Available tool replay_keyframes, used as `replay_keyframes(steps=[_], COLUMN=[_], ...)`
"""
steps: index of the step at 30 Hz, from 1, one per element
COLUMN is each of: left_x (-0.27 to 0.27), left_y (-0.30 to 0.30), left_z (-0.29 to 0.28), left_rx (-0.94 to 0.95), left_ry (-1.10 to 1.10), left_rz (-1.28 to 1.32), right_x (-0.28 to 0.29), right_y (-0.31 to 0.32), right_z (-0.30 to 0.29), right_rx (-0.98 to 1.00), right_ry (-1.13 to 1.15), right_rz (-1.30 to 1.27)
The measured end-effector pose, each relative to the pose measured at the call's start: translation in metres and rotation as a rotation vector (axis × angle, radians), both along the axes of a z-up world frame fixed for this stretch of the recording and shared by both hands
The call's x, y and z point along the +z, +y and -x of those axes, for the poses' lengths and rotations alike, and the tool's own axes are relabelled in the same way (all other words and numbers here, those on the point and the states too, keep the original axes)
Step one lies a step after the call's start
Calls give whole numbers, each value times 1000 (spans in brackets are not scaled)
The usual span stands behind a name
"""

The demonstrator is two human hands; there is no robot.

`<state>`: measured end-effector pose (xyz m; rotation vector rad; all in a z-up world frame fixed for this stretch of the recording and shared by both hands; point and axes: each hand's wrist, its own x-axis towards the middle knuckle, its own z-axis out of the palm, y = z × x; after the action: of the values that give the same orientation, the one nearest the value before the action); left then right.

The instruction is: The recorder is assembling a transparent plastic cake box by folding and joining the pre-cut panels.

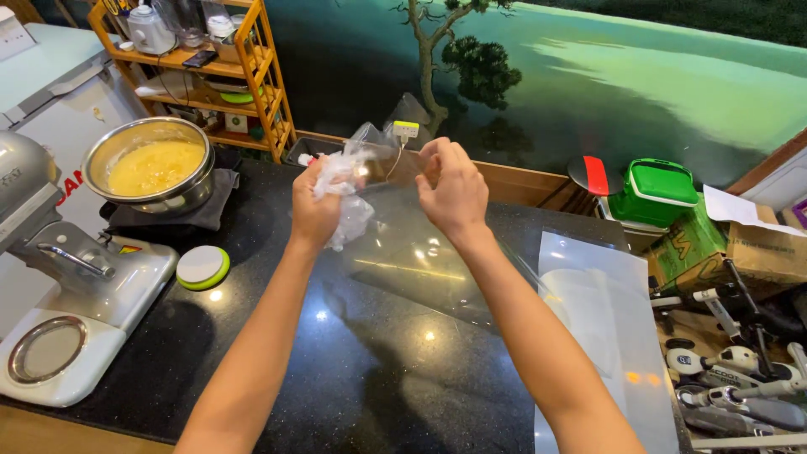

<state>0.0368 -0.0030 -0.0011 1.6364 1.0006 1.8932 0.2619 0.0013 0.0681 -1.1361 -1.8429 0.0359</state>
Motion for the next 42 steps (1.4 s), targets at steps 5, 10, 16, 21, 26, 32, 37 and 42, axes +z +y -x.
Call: replay_keyframes(steps=[5,10,16,21,26,32,37,42], left_x=[0,5,-45,-86,-156,-211,-206,-201], left_y=[-8,-39,-55,-63,-53,-54,-82,-106], left_z=[21,56,121,153,184,186,167,151], left_rx=[-30,368,600,630,597,590,889,955], left_ry=[-28,267,599,548,159,-346,-201,484], left_rz=[30,154,376,638,689,614,750,767], right_x=[1,-2,17,43,53,47,33,22], right_y=[19,46,61,59,67,74,88,102], right_z=[-17,-46,-86,-112,-133,-142,-149,-155], right_rx=[13,77,250,429,444,508,544,546], right_ry=[87,221,339,478,462,524,557,468], right_rz=[149,99,91,201,241,316,320,272])
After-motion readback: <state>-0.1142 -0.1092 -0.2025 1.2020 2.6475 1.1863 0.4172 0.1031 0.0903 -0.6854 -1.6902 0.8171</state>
